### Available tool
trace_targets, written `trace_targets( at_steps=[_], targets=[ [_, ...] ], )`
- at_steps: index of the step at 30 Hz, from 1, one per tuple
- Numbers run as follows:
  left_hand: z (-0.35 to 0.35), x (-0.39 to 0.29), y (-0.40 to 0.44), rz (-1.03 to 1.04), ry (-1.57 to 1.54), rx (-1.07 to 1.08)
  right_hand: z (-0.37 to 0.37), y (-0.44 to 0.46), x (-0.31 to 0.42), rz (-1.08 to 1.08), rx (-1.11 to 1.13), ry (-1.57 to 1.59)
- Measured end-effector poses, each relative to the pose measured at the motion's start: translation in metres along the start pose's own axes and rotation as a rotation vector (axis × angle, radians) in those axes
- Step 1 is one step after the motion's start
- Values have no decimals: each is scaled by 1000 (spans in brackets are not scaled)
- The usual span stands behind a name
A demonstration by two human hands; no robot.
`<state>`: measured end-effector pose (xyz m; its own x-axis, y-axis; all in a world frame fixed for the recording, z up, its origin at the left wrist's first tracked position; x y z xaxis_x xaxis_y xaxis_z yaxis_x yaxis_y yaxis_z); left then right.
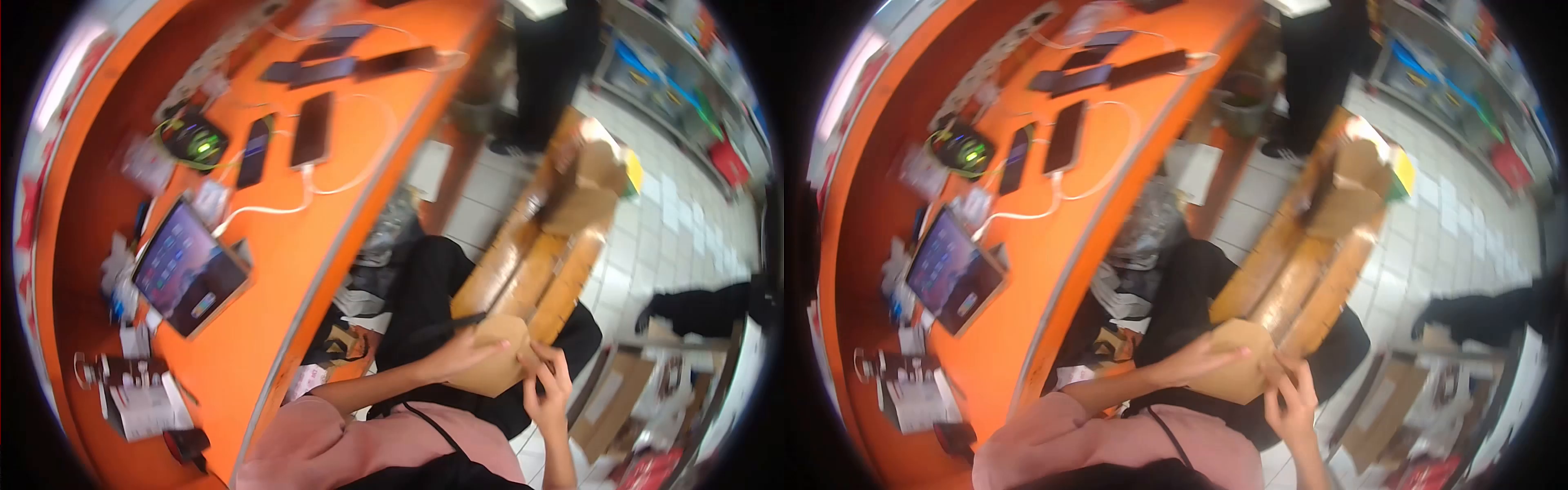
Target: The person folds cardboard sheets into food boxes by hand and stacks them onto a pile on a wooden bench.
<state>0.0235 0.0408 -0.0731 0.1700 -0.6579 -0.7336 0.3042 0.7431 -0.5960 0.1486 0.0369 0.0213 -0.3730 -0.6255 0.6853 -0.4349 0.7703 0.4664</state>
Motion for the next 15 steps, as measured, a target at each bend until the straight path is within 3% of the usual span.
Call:
trace_targets(
  at_steps=[1,2,3,5,6,9,12,14,15],
  targets=[
    [-11,-5,-2,37,-14,-52,-2,-1,-6,79,-24,61],
    [-10,-5,-3,31,210,-52,1,-17,-28,128,-79,193],
    [-7,-8,-5,12,435,-42,6,-31,-50,388,-229,570],
    [-8,-11,-15,-60,491,-48,16,-25,-54,464,-186,861],
    [-3,-8,-16,-83,476,31,14,-21,-51,454,-176,863],
    [8,1,-21,-64,344,144,34,-35,-48,549,130,730],
    [16,9,-20,-66,232,253,43,-54,-54,600,221,518],
    [18,5,-15,83,375,258,48,-59,-59,603,182,523],
    [18,4,-14,55,382,274,46,-62,-60,601,149,526]
  ],
)
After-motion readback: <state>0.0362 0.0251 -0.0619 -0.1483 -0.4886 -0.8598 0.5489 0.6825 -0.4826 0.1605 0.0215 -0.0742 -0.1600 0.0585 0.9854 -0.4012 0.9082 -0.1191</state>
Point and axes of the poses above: each hand's wrist, its own y-axis towards the middle knuckle, its own z-axis out of the palm, x = y × z, the point moved 10 cm from there along y, towards the middle knuckle, and after that the axes turned 14 degrees about -z, right-handed, at the moved point
